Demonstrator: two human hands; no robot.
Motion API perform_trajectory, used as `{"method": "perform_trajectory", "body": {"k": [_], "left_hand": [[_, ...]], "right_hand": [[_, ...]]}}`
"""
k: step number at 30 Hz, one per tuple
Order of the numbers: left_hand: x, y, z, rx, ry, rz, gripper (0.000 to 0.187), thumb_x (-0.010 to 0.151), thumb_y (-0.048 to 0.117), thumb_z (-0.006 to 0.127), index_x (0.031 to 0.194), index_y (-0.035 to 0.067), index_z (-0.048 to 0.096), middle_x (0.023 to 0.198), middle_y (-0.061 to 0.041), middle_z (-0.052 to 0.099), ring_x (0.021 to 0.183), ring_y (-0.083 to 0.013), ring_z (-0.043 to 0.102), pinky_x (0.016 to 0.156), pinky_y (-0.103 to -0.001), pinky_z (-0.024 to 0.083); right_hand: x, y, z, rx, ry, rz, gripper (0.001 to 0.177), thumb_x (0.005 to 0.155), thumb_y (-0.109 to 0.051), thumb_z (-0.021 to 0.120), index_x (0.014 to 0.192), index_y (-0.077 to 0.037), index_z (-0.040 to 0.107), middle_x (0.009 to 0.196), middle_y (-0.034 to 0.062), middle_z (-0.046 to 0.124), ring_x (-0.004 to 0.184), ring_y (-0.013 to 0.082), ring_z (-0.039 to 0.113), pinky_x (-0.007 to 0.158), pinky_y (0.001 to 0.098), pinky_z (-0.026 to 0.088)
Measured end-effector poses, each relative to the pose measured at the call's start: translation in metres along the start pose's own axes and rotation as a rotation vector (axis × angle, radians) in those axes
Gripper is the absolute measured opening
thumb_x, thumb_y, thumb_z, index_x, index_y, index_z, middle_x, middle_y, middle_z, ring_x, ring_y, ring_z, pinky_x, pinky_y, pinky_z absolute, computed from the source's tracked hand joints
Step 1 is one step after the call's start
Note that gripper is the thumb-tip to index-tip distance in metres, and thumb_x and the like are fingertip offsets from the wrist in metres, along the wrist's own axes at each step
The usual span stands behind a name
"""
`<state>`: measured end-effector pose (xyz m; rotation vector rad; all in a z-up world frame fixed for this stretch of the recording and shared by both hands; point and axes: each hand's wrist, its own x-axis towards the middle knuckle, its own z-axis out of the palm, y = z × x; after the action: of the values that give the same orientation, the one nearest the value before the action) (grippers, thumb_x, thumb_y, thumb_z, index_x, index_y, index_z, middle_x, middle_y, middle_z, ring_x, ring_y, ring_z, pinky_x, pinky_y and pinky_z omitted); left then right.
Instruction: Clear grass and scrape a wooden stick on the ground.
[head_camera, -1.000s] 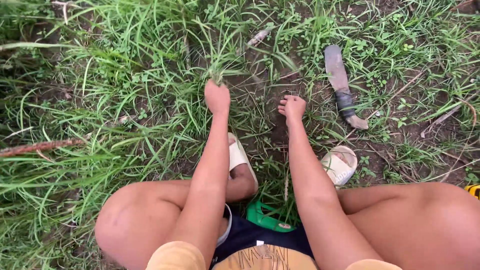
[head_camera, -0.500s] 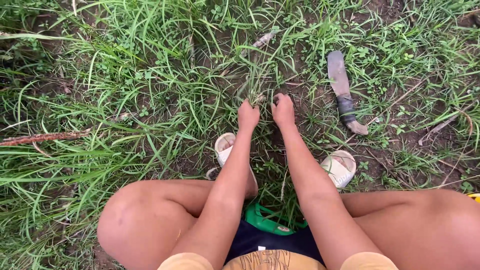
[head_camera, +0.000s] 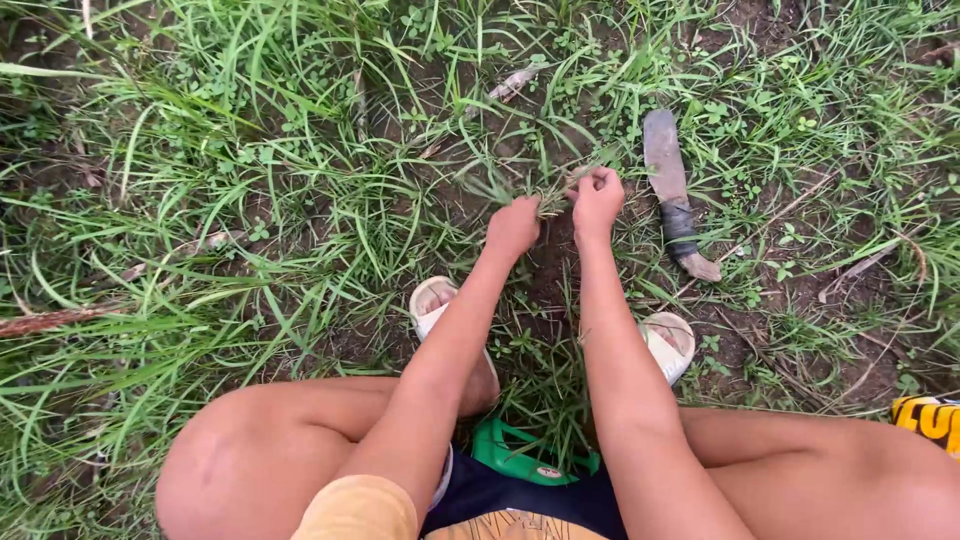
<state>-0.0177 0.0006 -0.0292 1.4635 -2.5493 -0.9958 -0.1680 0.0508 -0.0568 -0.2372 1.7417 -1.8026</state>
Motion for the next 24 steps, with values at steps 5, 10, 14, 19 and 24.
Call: {"method": "perform_trajectory", "body": {"k": [5,10,14,19,24], "left_hand": [[0.041,-0.025,0.05,0.4,0.134,0.189,0.028,0.091,0.007,0.062,0.118,-0.001,0.062,0.093,-0.019,0.073,0.072,-0.0349,0.074,0.062,-0.045,0.06],[0.061,-0.038,0.059,0.414,0.15,0.144,0.024,0.09,0.011,0.062,0.11,-0.002,0.064,0.084,-0.021,0.073,0.071,-0.0371,0.074,0.062,-0.047,0.06],[0.04,-0.01,0.031,0.272,0.031,0.086,0.021,0.085,0.018,0.066,0.1,0.003,0.07,0.085,-0.021,0.074,0.081,-0.0397,0.074,0.074,-0.05,0.059],[0.001,0.049,-0.003,0.068,-0.079,0.021,0.024,0.083,0.023,0.07,0.098,0.006,0.074,0.094,-0.021,0.074,0.092,-0.0401,0.072,0.084,-0.051,0.057],[-0.02,0.068,0.028,-0.154,-0.156,-0.101,0.032,0.087,0.03,0.07,0.105,0.004,0.071,0.104,-0.024,0.073,0.101,-0.0422,0.069,0.088,-0.052,0.055]], "right_hand": [[-0.014,0.012,-0.013,-0.013,-0.001,0.041,0.01,0.101,-0.007,0.061,0.106,0.002,0.058,0.093,0.0086,0.07,0.076,0.014,0.07,0.065,0.0287,0.063],[-0.028,0.025,-0.023,-0.119,-0.054,0.09,0.012,0.101,-0.007,0.063,0.108,0.002,0.061,0.091,0.0081,0.071,0.073,0.0132,0.07,0.063,0.0274,0.062],[-0.026,0.01,-0.038,-0.34,-0.121,0.118,0.014,0.097,-0.006,0.065,0.107,0.003,0.063,0.088,0.0091,0.073,0.07,0.0151,0.071,0.061,0.0292,0.06],[0.001,0.026,-0.082,-0.717,-0.089,0.013,0.018,0.089,-0.011,0.071,0.101,0.002,0.073,0.088,0.0172,0.076,0.076,0.0266,0.073,0.07,0.0385,0.059],[0.005,0.031,-0.106,-1.339,-0.172,0.142,0.031,0.086,-0.024,0.079,0.095,0.005,0.075,0.108,0.0289,0.071,0.104,0.0426,0.07,0.094,0.0481,0.057]]}}
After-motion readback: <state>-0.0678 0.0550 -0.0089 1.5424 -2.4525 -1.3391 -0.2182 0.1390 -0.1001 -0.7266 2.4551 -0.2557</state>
